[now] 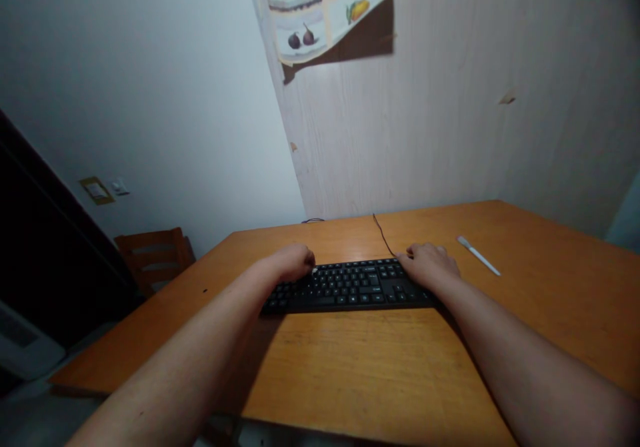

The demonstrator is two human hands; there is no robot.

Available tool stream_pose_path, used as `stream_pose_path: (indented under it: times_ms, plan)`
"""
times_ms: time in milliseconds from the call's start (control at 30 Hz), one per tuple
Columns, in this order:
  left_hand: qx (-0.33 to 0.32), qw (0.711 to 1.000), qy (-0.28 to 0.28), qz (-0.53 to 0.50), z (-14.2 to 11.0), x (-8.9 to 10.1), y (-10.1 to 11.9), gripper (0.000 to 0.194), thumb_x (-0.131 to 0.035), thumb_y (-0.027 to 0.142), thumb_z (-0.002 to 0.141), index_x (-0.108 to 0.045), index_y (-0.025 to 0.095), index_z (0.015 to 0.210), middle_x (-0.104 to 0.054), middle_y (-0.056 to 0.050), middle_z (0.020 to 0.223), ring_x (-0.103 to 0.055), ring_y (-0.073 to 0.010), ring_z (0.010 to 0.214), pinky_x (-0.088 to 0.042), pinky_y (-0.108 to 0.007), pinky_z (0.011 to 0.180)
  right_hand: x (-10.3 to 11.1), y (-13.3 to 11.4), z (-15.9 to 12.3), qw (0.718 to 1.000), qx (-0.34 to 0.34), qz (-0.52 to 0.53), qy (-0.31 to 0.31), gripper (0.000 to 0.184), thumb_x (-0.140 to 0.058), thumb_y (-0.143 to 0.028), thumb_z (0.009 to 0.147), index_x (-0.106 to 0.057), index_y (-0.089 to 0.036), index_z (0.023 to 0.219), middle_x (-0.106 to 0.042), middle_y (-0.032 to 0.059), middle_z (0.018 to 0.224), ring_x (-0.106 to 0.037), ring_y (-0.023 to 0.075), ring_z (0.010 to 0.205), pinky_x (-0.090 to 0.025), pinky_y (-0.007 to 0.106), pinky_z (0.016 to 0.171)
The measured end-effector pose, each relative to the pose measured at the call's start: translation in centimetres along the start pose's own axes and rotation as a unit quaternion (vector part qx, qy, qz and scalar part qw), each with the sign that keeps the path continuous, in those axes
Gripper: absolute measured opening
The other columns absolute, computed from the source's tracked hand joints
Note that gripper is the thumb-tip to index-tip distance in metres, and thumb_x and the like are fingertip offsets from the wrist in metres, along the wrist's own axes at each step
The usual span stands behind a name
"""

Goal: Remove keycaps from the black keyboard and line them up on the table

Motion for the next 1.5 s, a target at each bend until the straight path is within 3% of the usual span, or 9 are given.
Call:
stream_pose_path:
  times_ms: [200,767,1100,1300,1500]
  plan:
    - [0.029,0.999,0.003,-0.033,-0.5,0.0,-1.3,0.016,-0.060,0.016,0.062,-0.072,0.020,0.073,-0.069,-0.002,0.066,-0.056,-0.0148,0.060,-0.034,-0.022,0.054,-0.3,0.1,0.2,1.000,0.001,-0.008,-0.005,0.058,-0.036,-0.057,0.086,-0.067,-0.017,0.114,-0.061,0.0184,0.115,-0.051,0.0372,0.110,-0.042,0.048,0.086]
    - [0.090,0.995,0.024,0.039,-2.9,0.2,-6.8,0.015,-0.059,0.016,0.065,-0.071,0.020,0.074,-0.068,-0.005,0.070,-0.055,-0.0154,0.061,-0.037,-0.023,0.059,-1.0,0.7,0.9,1.000,0.006,-0.015,-0.007,0.058,-0.036,-0.057,0.086,-0.066,-0.018,0.117,-0.062,0.0180,0.114,-0.052,0.0375,0.110,-0.042,0.049,0.086]
    - [0.158,0.982,0.080,-0.069,-4.2,-0.7,-10.3,0.020,-0.055,0.026,0.077,-0.069,0.016,0.086,-0.059,-0.001,0.055,-0.050,-0.0116,0.046,-0.036,-0.022,0.050,-1.5,0.9,1.1,1.000,0.026,-0.015,0.007,0.057,-0.036,-0.057,0.085,-0.069,-0.018,0.110,-0.065,0.0192,0.108,-0.055,0.0390,0.105,-0.044,0.050,0.083]
    - [0.126,0.983,0.102,-0.087,-3.9,-2.4,-12.0,0.021,-0.059,0.031,0.077,-0.072,0.016,0.085,-0.069,-0.004,0.075,-0.059,-0.0141,0.067,-0.038,-0.021,0.057,-1.9,1.4,1.5,0.999,0.034,-0.022,0.013,0.059,-0.034,-0.060,0.085,-0.070,-0.020,0.109,-0.065,0.0180,0.108,-0.057,0.0387,0.103,-0.045,0.051,0.083]
    - [0.118,0.981,0.121,-0.095,-4.8,-3.1,-11.8,0.022,-0.059,0.031,0.076,-0.073,0.015,0.081,-0.070,-0.005,0.074,-0.059,-0.0159,0.068,-0.037,-0.024,0.057,-2.0,1.5,1.7,0.999,0.041,-0.033,0.011,0.058,-0.034,-0.060,0.085,-0.071,-0.021,0.107,-0.067,0.0179,0.106,-0.058,0.0379,0.102,-0.046,0.050,0.082]
Point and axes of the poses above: each hand's wrist, its own z-axis towards the middle knuckle, its own x-axis out of the back of the hand, y = z × x, the point moved 4 cm from there along z, towards the middle knuckle
